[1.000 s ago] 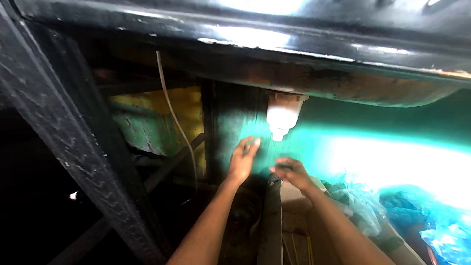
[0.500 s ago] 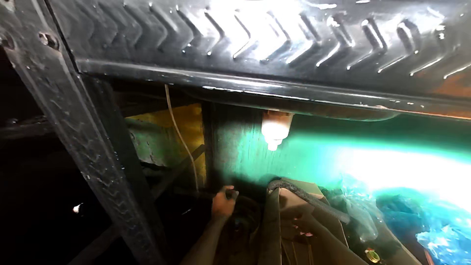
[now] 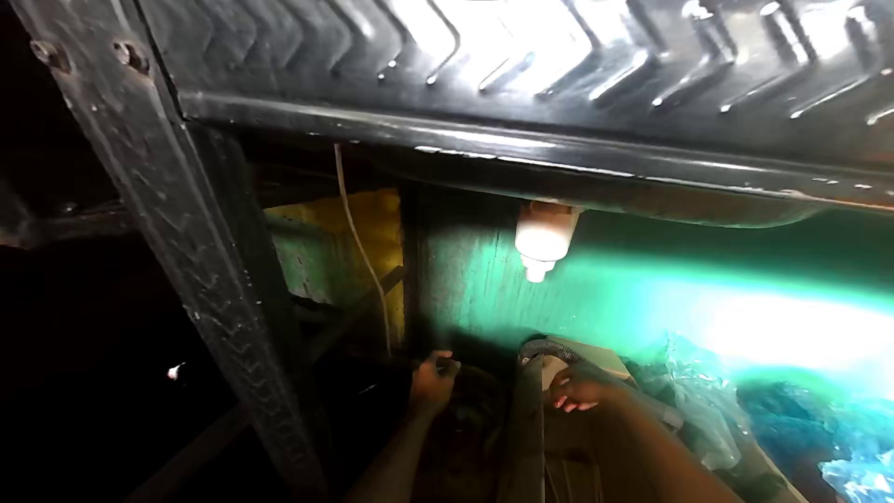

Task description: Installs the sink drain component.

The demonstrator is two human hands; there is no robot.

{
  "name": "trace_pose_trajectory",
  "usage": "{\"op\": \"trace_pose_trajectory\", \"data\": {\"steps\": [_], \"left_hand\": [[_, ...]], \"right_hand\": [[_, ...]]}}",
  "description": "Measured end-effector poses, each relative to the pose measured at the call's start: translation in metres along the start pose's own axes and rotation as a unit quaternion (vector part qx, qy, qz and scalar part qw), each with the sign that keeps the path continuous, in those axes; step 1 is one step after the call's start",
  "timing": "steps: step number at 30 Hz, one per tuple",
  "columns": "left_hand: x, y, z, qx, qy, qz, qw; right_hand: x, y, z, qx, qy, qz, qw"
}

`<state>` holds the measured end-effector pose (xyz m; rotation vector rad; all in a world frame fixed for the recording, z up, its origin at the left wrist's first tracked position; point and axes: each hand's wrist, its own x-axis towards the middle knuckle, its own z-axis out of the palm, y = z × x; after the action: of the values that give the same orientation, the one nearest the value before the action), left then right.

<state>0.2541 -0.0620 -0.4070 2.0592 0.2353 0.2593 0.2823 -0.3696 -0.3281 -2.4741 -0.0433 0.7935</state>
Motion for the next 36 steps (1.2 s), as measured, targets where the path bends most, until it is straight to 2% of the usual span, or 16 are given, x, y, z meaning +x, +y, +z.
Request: {"op": "trace_pose_trajectory", "data": {"steps": [2,4,7,10,15,19,27,32,36], "left_hand": [[-0.002,0.002,-0.001,-0.009,0.001,-0.007,1.000],[-0.002,0.003,0.000,-0.021,0.004,-0.008,1.000],[-0.003,0.004,0.000,-0.035,0.007,-0.019,0.999],[-0.003,0.005,-0.001,-0.042,0.005,-0.029,0.999],[-0.003,0.006,-0.004,-0.044,0.001,-0.034,0.998],[-0.002,0.005,-0.004,-0.049,0.006,-0.036,0.998],[0.000,0.007,-0.001,-0.054,0.009,-0.046,0.997],[0.001,0.006,0.000,-0.048,0.008,-0.049,0.998],[0.001,0.007,-0.001,-0.051,0.005,-0.051,0.997]], "right_hand": [[-0.036,-0.046,-0.027,-0.049,0.005,-0.059,0.997],[-0.049,-0.063,-0.049,-0.040,0.086,-0.164,0.982],[-0.062,-0.088,-0.049,0.111,0.207,-0.295,0.926],[-0.064,-0.110,-0.032,0.236,0.235,-0.358,0.872],[-0.063,-0.129,-0.013,0.337,0.272,-0.357,0.828],[-0.053,-0.133,-0.020,0.342,0.308,-0.382,0.802],[-0.049,-0.136,-0.019,0.326,0.337,-0.399,0.788],[-0.055,-0.138,-0.015,0.318,0.337,-0.385,0.798],[-0.052,-0.141,-0.018,0.317,0.360,-0.391,0.786]]}}
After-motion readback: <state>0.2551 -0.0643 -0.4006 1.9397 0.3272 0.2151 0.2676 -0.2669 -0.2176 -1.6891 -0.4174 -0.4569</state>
